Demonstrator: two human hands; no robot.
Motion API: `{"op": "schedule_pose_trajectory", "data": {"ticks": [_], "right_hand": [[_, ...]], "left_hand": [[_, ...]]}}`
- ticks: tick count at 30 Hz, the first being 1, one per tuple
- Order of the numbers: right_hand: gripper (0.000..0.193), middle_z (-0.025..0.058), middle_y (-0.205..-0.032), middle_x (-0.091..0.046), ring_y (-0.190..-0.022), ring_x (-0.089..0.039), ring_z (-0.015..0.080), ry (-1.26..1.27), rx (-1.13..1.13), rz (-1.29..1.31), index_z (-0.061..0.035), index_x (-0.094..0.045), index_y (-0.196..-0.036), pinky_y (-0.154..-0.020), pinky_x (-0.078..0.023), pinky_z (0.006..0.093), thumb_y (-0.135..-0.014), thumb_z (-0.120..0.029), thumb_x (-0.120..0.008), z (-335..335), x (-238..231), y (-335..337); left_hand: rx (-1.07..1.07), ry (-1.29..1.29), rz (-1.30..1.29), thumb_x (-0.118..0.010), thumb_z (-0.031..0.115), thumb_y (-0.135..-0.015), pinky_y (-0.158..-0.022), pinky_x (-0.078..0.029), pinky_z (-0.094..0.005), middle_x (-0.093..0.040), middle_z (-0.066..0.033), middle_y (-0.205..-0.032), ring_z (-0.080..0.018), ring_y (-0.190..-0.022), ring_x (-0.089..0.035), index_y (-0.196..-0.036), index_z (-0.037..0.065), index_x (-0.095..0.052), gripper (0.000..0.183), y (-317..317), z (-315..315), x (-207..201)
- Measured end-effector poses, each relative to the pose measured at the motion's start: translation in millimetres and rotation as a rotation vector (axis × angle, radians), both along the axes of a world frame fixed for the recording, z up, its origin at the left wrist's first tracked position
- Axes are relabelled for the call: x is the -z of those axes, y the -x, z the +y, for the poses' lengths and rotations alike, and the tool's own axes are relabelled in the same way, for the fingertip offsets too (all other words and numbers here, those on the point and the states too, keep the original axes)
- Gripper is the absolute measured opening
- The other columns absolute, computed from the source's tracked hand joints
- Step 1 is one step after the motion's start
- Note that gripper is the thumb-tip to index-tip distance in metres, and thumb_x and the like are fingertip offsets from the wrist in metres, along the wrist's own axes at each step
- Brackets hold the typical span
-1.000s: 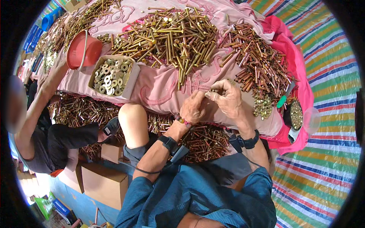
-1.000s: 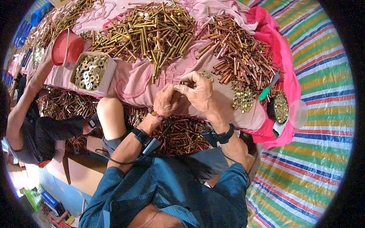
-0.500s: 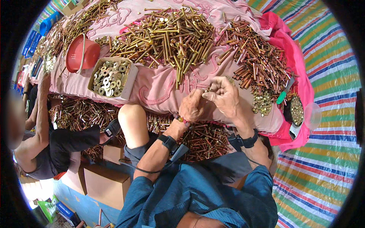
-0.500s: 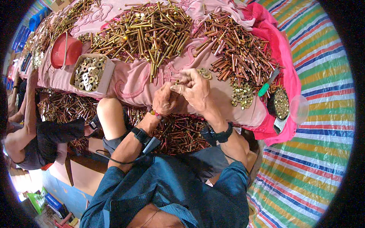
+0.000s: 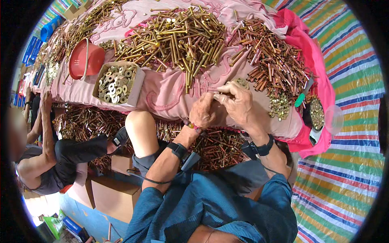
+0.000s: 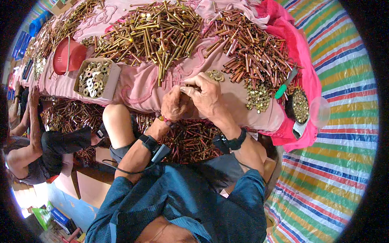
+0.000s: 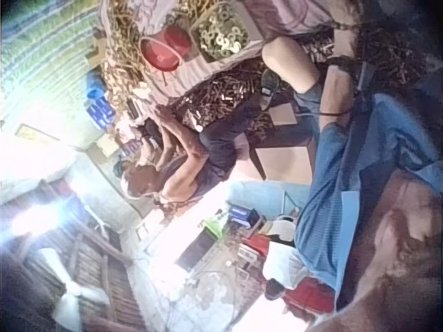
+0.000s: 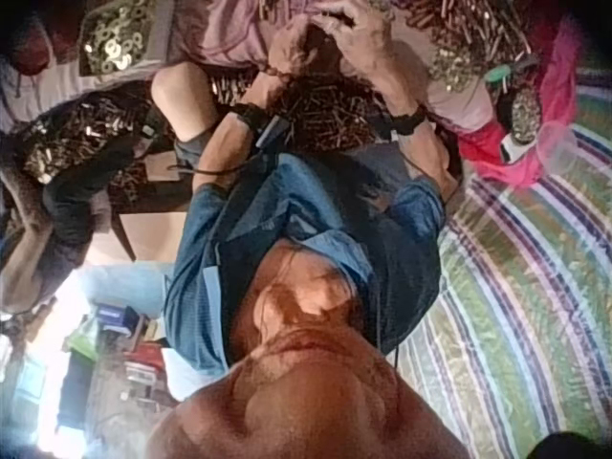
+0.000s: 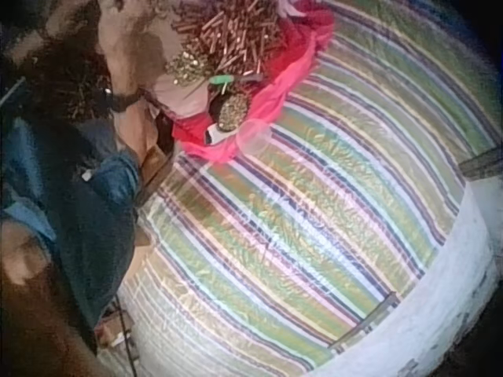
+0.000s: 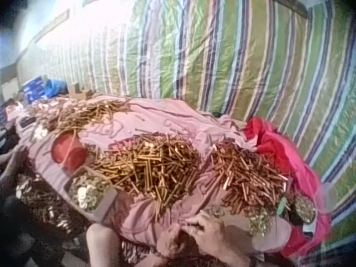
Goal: The person threads metal washers onto bolts by hand, then organizes the assembled bolts into piles and plastic containers.
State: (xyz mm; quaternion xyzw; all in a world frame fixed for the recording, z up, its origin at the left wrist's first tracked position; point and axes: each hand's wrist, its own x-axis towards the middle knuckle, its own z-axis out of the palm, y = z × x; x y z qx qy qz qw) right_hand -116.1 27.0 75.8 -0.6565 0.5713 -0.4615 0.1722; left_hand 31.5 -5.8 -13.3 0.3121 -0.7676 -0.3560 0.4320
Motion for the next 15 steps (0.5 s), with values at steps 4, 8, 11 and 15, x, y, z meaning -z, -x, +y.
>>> {"op": "schedule_pose_trajectory", "data": {"ticks": [4, 8, 11, 15], "right_hand": [[0.03, 0.009, -0.087, -0.068, -0.07, -0.065, 0.0158, -0.252, 0.055, 0.035, 0.0001, -0.07, -0.096, -0.064, -0.052, 0.0332, -0.083, -0.024, -0.084, 2, -3, 2], [0.03, 0.0097, -0.083, -0.067, -0.069, -0.064, 0.0191, -0.041, 0.035, -0.077, -0.0005, -0.068, -0.091, -0.063, -0.051, 0.0341, -0.082, -0.025, -0.084, 0, -2, -3], [0.032, 0.0096, -0.081, -0.066, -0.067, -0.062, 0.0192, -0.086, 0.03, -0.006, -0.0014, -0.067, -0.088, -0.062, -0.051, 0.0341, -0.082, -0.028, -0.084, 4, -7, -2], [0.028, 0.01, -0.082, -0.067, -0.068, -0.062, 0.0187, -0.045, 0.016, 0.136, -0.0017, -0.068, -0.088, -0.064, -0.051, 0.0333, -0.083, -0.025, -0.083, 0, -1, 3]], "left_hand": [[0.009, 0.043, 0.058, -0.065, 0.002, -0.082, -0.071, -0.052, -0.0489, -0.062, -0.0213, -0.094, -0.0451, -0.085, -0.064, -0.111, 0.005, -0.056, 0.031, 3, -2, 8], [0.003, -0.03, -0.005, -0.064, 0.002, -0.081, -0.072, -0.052, -0.0487, -0.062, -0.0208, -0.094, -0.0448, -0.087, -0.064, -0.111, 0.005, -0.056, 0.032, -1, 1, 0], [0.017, 0.119, 0.055, -0.064, 0.002, -0.082, -0.072, -0.052, -0.0488, -0.063, -0.0206, -0.094, -0.0446, -0.088, -0.064, -0.111, 0.005, -0.056, 0.031, -2, -2, 0], [-0.015, 0.052, 0.031, -0.063, 0.002, -0.083, -0.072, -0.052, -0.0486, -0.062, -0.0206, -0.095, -0.0442, -0.087, -0.063, -0.11, 0.005, -0.054, 0.028, 3, 1, 0]]}}
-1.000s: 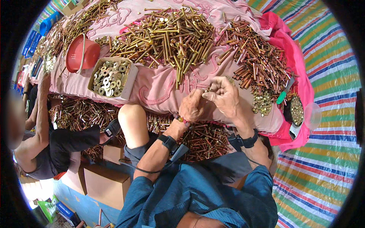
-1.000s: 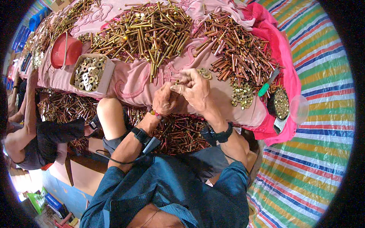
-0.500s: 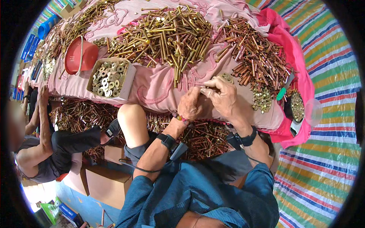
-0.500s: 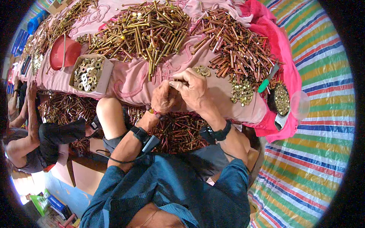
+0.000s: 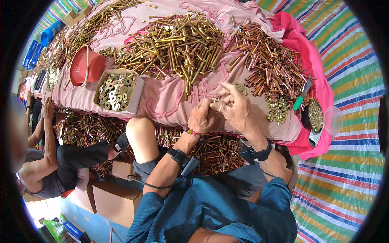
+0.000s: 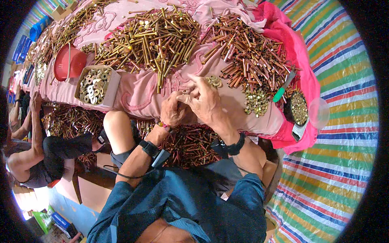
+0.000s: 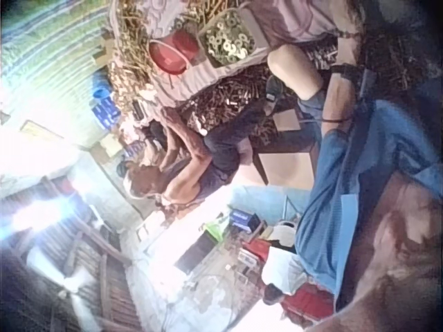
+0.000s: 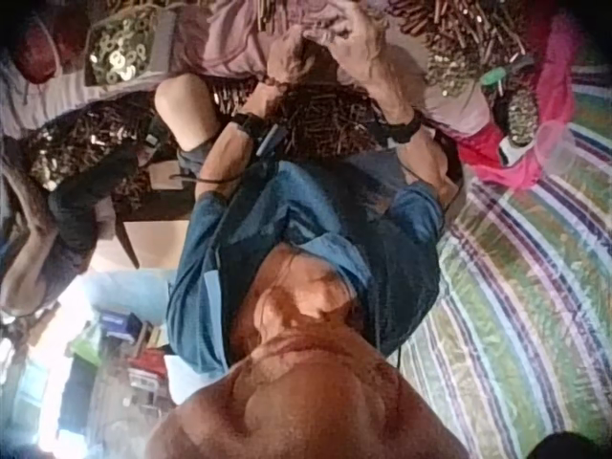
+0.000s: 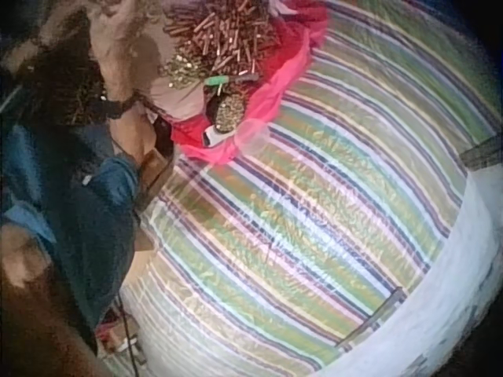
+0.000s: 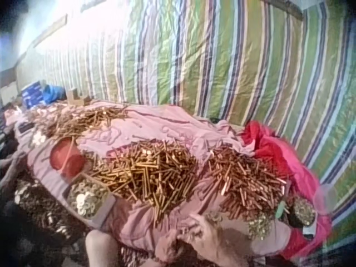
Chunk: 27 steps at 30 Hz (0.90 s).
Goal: The person threads metal washers onto bolts by hand, then organizes the assembled bolts into piles and plastic containers.
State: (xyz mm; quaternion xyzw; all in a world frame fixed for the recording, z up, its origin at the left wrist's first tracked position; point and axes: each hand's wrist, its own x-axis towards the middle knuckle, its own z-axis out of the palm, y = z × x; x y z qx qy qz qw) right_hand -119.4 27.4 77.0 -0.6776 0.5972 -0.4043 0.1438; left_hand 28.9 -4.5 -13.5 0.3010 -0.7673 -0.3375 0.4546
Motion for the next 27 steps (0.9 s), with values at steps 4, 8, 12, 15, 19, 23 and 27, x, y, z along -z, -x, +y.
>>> {"op": "schedule_pose_trajectory", "data": {"ticks": [4, 8, 12, 15, 19, 23, 27], "right_hand": [[0.026, 0.0075, -0.078, -0.065, -0.068, -0.062, 0.0167, 0.165, -0.05, -0.027, -0.0027, -0.069, -0.087, -0.063, -0.052, 0.0332, -0.081, -0.024, -0.084, -1, 1, -1], [0.018, 0.0063, -0.078, -0.063, -0.075, -0.065, 0.0164, -0.092, 0.005, -0.093, -0.0022, -0.069, -0.088, -0.064, -0.052, 0.0341, -0.082, -0.014, -0.082, 3, -4, 0], [0.032, 0.0074, -0.076, -0.063, -0.066, -0.059, 0.0164, 0.239, -0.033, -0.041, -0.0014, -0.066, -0.083, -0.06, -0.049, 0.0323, -0.076, -0.024, -0.088, -1, 5, -3], [0.033, 0.0108, -0.082, -0.067, -0.073, -0.066, 0.0192, -0.094, 0.022, -0.095, -0.0002, -0.069, -0.093, -0.064, -0.052, 0.0342, -0.079, -0.025, -0.086, 4, 1, 2], [0.036, 0.011, -0.084, -0.068, -0.07, -0.065, 0.0188, -0.032, 0.084, -0.406, 0.0001, -0.067, -0.087, -0.063, -0.051, 0.0348, -0.077, -0.028, -0.087, 4, 8, -5], [0.039, 0.0129, -0.089, -0.069, -0.072, -0.067, 0.0208, -0.011, -0.004, -0.051, 0.001, -0.069, -0.094, -0.066, -0.053, 0.0364, -0.078, -0.03, -0.087, 2, 6, 1], [0.036, 0.0129, -0.086, -0.068, -0.071, -0.067, 0.021, -0.07, 0.095, -0.349, -0.0003, -0.069, -0.093, -0.064, -0.052, 0.0364, -0.079, -0.029, -0.086, 9, 2, -7]], "left_hand": [[-0.003, -0.001, -0.006, -0.064, 0.003, -0.084, -0.071, -0.051, -0.0494, -0.063, -0.021, -0.096, -0.0444, -0.088, -0.064, -0.109, 0.004, -0.054, 0.027, -3, -3, -4], [-0.027, -0.023, -0.027, -0.063, 0.005, -0.087, -0.07, -0.052, -0.0486, -0.064, -0.0214, -0.094, -0.0453, -0.086, -0.064, -0.109, 0.004, -0.055, 0.023, -2, -1, 0], [-0.003, -0.087, -0.006, -0.063, 0.005, -0.084, -0.074, -0.052, -0.0471, -0.063, -0.0209, -0.092, -0.0442, -0.088, -0.064, -0.111, 0.003, -0.057, 0.027, -2, 1, -3], [-0.001, -0.011, 0.027, -0.063, 0.004, -0.086, -0.074, -0.052, -0.0455, -0.063, -0.0206, -0.093, -0.0432, -0.087, -0.064, -0.108, 0.003, -0.058, 0.023, -3, -2, -2], [-0.008, -0.02, 0.021, -0.064, 0.004, -0.085, -0.073, -0.052, -0.0452, -0.062, -0.0192, -0.092, -0.0422, -0.086, -0.064, -0.106, 0.003, -0.06, 0.021, -2, 0, 2], [0.009, 0.006, -0.04, -0.066, 0.006, -0.085, -0.071, -0.052, -0.0452, -0.061, -0.0185, -0.09, -0.0413, -0.084, -0.063, -0.104, 0.003, -0.061, 0.02, -4, -3, 4], [-0.013, 0.017, -0.037, -0.066, 0.006, -0.085, -0.07, -0.051, -0.0446, -0.061, -0.0182, -0.088, -0.0405, -0.082, -0.062, -0.101, 0.003, -0.061, 0.018, 0, -3, 3]]}}
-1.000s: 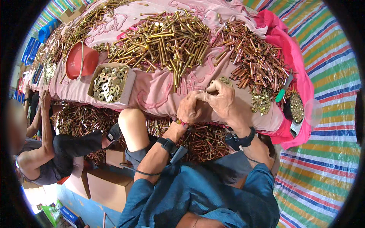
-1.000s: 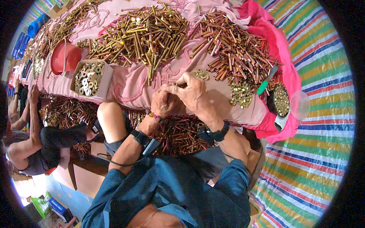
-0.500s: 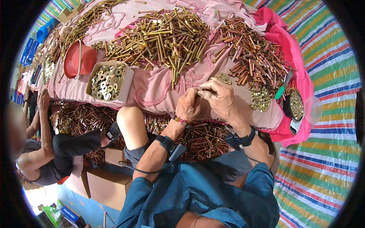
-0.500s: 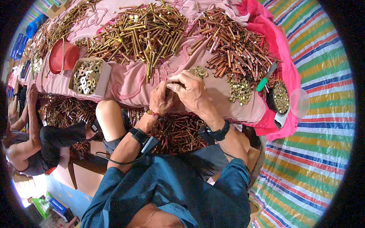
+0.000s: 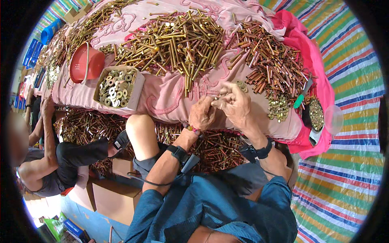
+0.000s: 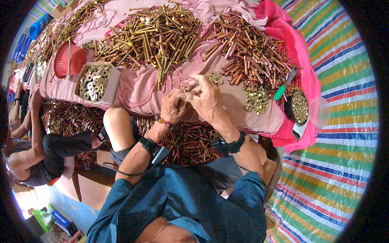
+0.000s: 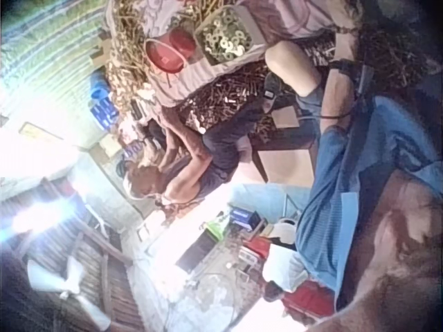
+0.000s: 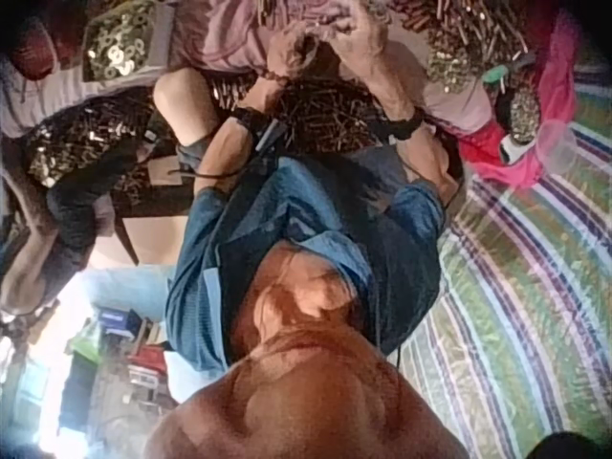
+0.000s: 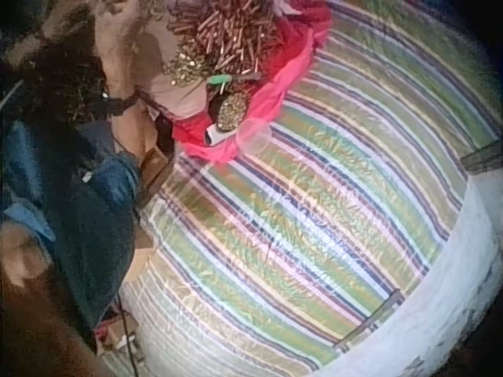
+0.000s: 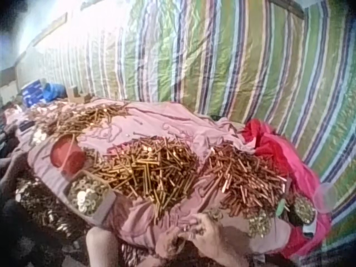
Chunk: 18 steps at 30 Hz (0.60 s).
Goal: The person threads metal washers onto bolts by hand, then organizes the assembled bolts into piles and plastic containers.
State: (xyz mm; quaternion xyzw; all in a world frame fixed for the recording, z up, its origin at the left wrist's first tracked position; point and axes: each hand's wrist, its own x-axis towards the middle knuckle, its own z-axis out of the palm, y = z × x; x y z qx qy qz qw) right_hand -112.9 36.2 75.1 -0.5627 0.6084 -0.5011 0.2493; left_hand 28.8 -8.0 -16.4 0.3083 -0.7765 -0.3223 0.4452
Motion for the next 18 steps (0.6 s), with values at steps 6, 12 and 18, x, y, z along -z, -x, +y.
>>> {"op": "schedule_pose_trajectory", "data": {"ticks": [6, 12, 18], "right_hand": [[0.028, 0.0086, -0.071, -0.065, -0.067, -0.065, 0.0155, 0.038, -0.142, 0.242, -0.002, -0.069, -0.091, -0.058, -0.05, 0.0322, -0.087, -0.027, -0.08, -4, 10, 17], [0.017, 0.0127, -0.079, -0.07, -0.072, -0.068, 0.0237, -0.036, 0.048, 0.214, -0.0019, -0.07, -0.096, -0.063, -0.052, 0.0356, -0.09, -0.018, -0.072, -27, 4, 40], [0.022, 0.0179, -0.091, -0.061, -0.084, -0.063, 0.0376, -0.027, 0.035, 0.74, -0.0063, -0.071, -0.11, -0.077, -0.051, 0.045, -0.091, -0.007, -0.06, -89, 25, 100]], "left_hand": [[0.032, 0.022, 0.035, -0.063, 0.006, -0.087, -0.066, -0.05, -0.0476, -0.059, -0.0192, -0.088, -0.0412, -0.079, -0.062, -0.105, 0.005, -0.059, 0.018, -3, 0, -4], [0.044, -0.097, -0.047, -0.061, 0.014, -0.094, -0.063, -0.05, -0.0452, -0.058, -0.0179, -0.075, -0.0404, -0.072, -0.062, -0.094, 0.003, -0.064, 0.011, -11, 5, -11], [0.19, -0.229, -0.023, -0.048, 0.03, -0.103, -0.063, -0.051, -0.0431, -0.063, -0.0158, -0.075, -0.0362, -0.07, -0.066, -0.095, 0.006, -0.071, 0.034, -15, 5, -11]]}}
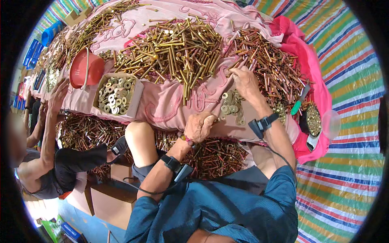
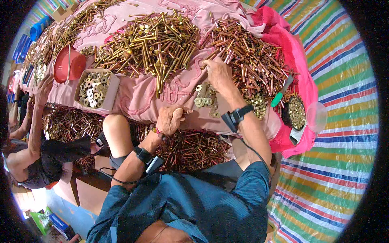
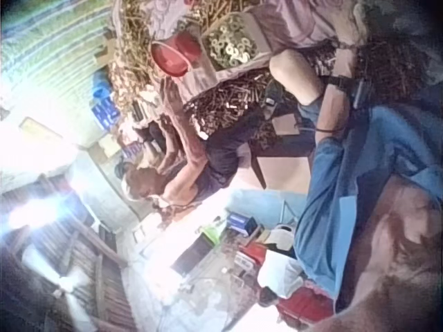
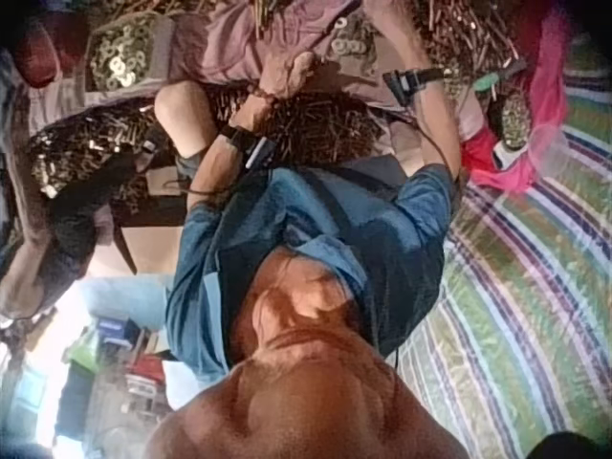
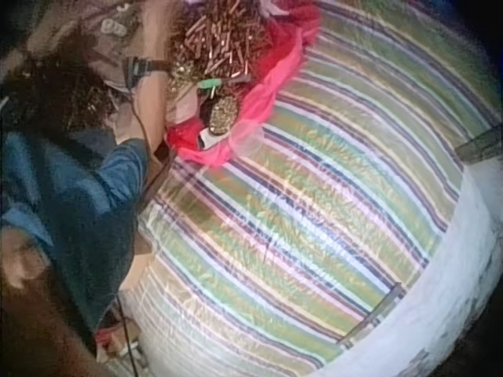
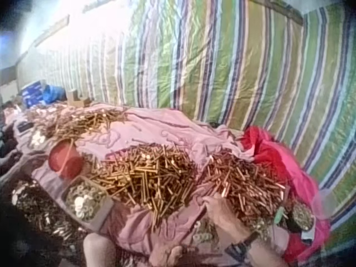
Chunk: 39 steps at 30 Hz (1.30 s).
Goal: The person threads metal washers onto bolts by hand, then organizes the assembled bolts into piles and plastic containers.
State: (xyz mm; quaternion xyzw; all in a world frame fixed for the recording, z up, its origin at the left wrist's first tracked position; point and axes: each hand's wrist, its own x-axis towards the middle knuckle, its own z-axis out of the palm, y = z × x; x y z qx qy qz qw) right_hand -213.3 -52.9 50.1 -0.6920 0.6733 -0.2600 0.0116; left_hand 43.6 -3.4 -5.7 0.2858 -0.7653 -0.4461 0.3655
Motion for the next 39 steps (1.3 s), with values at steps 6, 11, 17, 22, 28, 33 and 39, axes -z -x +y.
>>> {"op": "schedule_pose_trajectory", "data": {"ticks": [6, 11, 17, 22, 28, 33, 39], "right_hand": [[0.021, 0.0197, -0.094, -0.056, -0.086, -0.064, 0.04, -0.041, -0.221, 0.321, -0.0081, -0.066, -0.104, -0.071, -0.051, 0.0516, -0.087, -0.001, -0.057, -19, 3, 14], [0.011, 0.0187, -0.095, -0.053, -0.088, -0.064, 0.0396, -0.098, -0.252, 0.379, -0.0057, -0.058, -0.09, -0.072, -0.051, 0.0529, -0.084, 0.002, -0.055, -22, -10, 11], [0.02, 0.0145, -0.095, -0.064, -0.082, -0.067, 0.0309, 0.114, -0.228, -0.03, -0.0063, -0.062, -0.098, -0.069, -0.054, 0.0419, -0.08, 0.002, -0.066, 4, -6, 14], [0.012, 0.0071, -0.09, -0.068, -0.075, -0.069, 0.015, 0.01, 0.108, -1.126, -0.0017, -0.06, -0.1, -0.068, -0.058, 0.027, -0.095, -0.009, -0.067, 49, -9, -12], [0.012, 0.0102, -0.098, -0.068, -0.083, -0.07, 0.019, -0.031, 0.101, -1.747, -0.0034, -0.056, -0.11, -0.07, -0.06, 0.0299, -0.1, -0.008, -0.06, 122, 5, -59], [0.01, 0.007, -0.098, -0.069, -0.082, -0.069, 0.0155, -0.124, 0.074, -1.94, -0.0059, -0.059, -0.109, -0.071, -0.059, 0.0292, -0.1, -0.011, -0.062, 155, 26, -112], [0.028, 0.0023, -0.086, -0.069, -0.07, -0.064, 0.0093, -0.271, 0.145, -1.411, -0.0029, -0.066, -0.114, -0.06, -0.053, 0.0237, -0.099, -0.026, -0.067, 171, 25, -90]], "left_hand": [[0.012, 0.043, -0.034, -0.046, 0.028, -0.104, -0.066, -0.051, -0.0459, -0.063, -0.0158, -0.075, -0.0374, -0.071, -0.066, -0.09, 0.006, -0.069, 0.035, -1, -1, -4], [0.052, -0.097, -0.034, -0.053, 0.031, -0.102, -0.066, -0.052, -0.0463, -0.065, -0.017, -0.077, -0.0381, -0.072, -0.067, -0.087, 0.004, -0.069, 0.035, -5, -1, -5], [0.095, 0.05, -0.026, -0.071, 0.035, -0.092, -0.073, -0.055, -0.0433, -0.069, -0.0151, -0.092, -0.0361, -0.084, -0.069, -0.087, 0.002, -0.072, 0.033, -4, 2, -6], [0.073, 0.198, -0.105, -0.078, 0.032, -0.086, -0.069, -0.054, -0.0427, -0.068, -0.0133, -0.089, -0.0341, -0.08, -0.067, -0.082, 0.005, -0.062, 0.031, -16, 23, -13], [-0.02, 0.006, -0.026, -0.072, 0.028, -0.092, -0.065, -0.053, -0.041, -0.068, -0.0162, -0.077, -0.0323, -0.07, -0.068, -0.11, 0.004, -0.061, 0.032, -17, 41, -1], [-0.113, -0.63, 0.277, -0.058, 0.027, -0.104, -0.054, -0.047, -0.0236, -0.061, 0.0013, -0.071, -0.0065, -0.059, -0.054, -0.124, 0.004, -0.064, 0.031, -13, 56, -21], [-0.132, -0.581, 0.384, -0.049, 0.032, -0.108, -0.053, -0.043, -0.0198, -0.065, 0.0005, -0.081, -0.0037, -0.061, -0.054, -0.11, 0.002, -0.067, 0.035, -1, 35, -41]]}}
